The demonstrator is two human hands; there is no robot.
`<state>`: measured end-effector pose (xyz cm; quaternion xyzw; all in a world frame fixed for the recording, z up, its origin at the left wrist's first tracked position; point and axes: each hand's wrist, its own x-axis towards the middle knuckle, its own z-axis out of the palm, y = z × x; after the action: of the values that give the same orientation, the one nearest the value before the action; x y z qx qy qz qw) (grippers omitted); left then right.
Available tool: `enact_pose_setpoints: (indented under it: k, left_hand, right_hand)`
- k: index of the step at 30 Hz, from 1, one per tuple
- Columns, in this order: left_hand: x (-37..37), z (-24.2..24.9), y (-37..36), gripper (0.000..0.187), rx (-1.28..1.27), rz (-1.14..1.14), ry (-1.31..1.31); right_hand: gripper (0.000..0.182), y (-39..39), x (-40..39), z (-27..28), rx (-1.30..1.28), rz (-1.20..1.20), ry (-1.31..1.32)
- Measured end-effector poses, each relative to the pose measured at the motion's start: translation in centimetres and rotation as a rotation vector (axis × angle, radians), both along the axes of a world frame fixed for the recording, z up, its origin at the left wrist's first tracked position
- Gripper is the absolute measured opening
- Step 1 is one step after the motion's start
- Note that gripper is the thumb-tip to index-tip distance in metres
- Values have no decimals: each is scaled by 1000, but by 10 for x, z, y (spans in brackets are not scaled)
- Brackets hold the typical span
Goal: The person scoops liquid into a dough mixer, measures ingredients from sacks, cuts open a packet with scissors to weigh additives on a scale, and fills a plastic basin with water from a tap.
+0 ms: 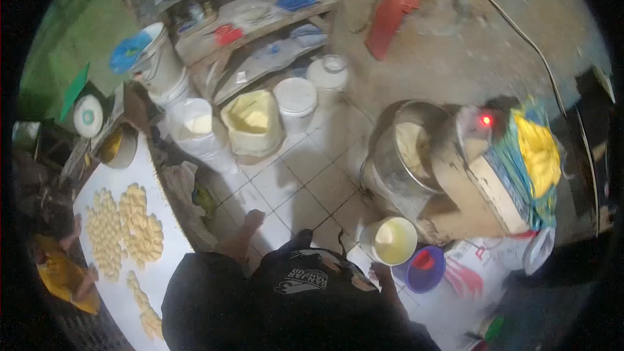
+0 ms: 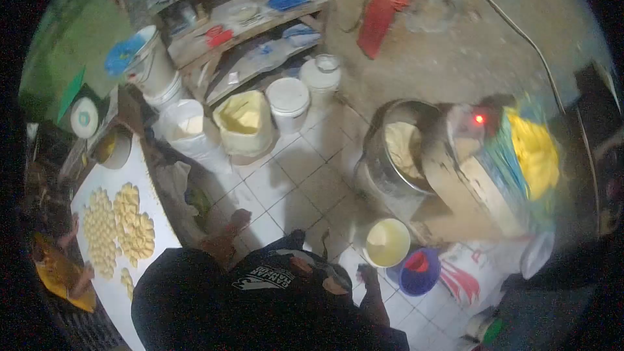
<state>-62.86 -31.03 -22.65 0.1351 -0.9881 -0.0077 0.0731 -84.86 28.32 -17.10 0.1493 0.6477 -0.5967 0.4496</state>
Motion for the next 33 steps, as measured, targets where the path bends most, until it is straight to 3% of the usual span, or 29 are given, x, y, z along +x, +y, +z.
enact_pose_setpoints:
  k: [1, 3, 4, 5, 6, 8, 11, 12, 13, 15, 16, 17, 18, 19, 20, 21, 22, 23, 24, 25, 26, 27, 29, 31, 33]
  left_hand:
    - [26, -10, -23, 6, -56, -3, -76]
    - [65, -5, -42, 11, 1454, 589, 122]
    - [77, -12, -59, 11, 1464, 615, 129]
    - [83, -5, -66, 11, 733, 358, -67]
    - [81, -2, -73, 11, 2, 88, -249]
    - [61, -20, -82, 12, 147, 162, -262]
    - [32, -29, -94, 17, 433, 316, -202]
    - [12, -22, -104, 21, 641, 427, -39]
    - [-10, -13, -118, 24, 808, 500, 135]
    - [-58, 1, -156, 31, 990, 491, 459]
    - [-93, 21, -174, 26, 1029, 815, 341]
    - [-114, 20, -191, 26, 1024, 841, 327]
    - [-134, 17, -218, 27, 1179, 848, 474]
    - [-158, 20, -246, 28, 1328, 849, 624]
    - [-189, 65, -260, 29, 983, 917, 353]
    - [-202, 47, -272, 26, 1354, 1062, 523]
    - [-212, 50, -280, 24, 1627, 913, 750]
    - [-228, 54, -293, 23, 1877, 719, 996]
    - [-245, 68, -299, 23, 1698, 785, 830]
    - [-251, 69, -301, 23, 1506, 836, 614]
    - [-256, 70, -302, 24, 1311, 872, 400]
    - [-257, 68, -300, 27, 1416, 932, 480]
    - [-254, 76, -294, 34, 1382, 1058, 393]
    - [-252, 98, -293, 35, 1382, 1125, 342]
    - [-232, 105, -271, 39, 1399, 1254, 301]
  right_hand:
    - [34, -26, -27, 3, -76, 30, 40]
    - [39, -83, -80, 4, -195, 86, 111]
    - [39, -118, -115, -8, -175, 119, 71]
    - [39, -152, -150, -19, -155, 153, 31]
    - [38, -174, -189, -43, -103, 536, 513]
    - [33, -208, -258, -70, -217, 760, 611]
    - [27, -312, -319, -30, -255, 409, -137]
    - [26, -344, -311, 14, -193, 410, 174]
    - [28, -373, -348, -15, -34, 482, 157]
    - [29, -435, -406, -55, -53, 489, -89]
    - [30, -471, -428, -66, -58, 495, -177]
    - [27, -514, -436, -57, -156, 532, -54]
    - [24, -558, -450, -57, -266, 563, 73]
    - [20, -604, -514, -156, -398, 567, -655]
    - [19, -659, -507, -139, -366, 635, -370]
    - [20, -717, -497, -119, -271, 715, -56]
    - [24, -776, -486, -96, -132, 767, 230]
    - [24, -836, -489, -109, -131, 1053, 625]
    - [26, -893, -493, -131, 47, 1320, 1275]
    - [28, -951, -498, -152, 198, 1323, 1806]
    - [29, -994, -498, -119, 63, 1132, 1788]
    - [30, -1035, -505, -84, -62, 936, 1752]
    - [32, -1138, -526, -174, 22, 750, 1634]
    - [44, -1181, -546, -113, 409, 1149, 1503]
    - [35, -1209, -564, -123, 317, 1186, 1625]
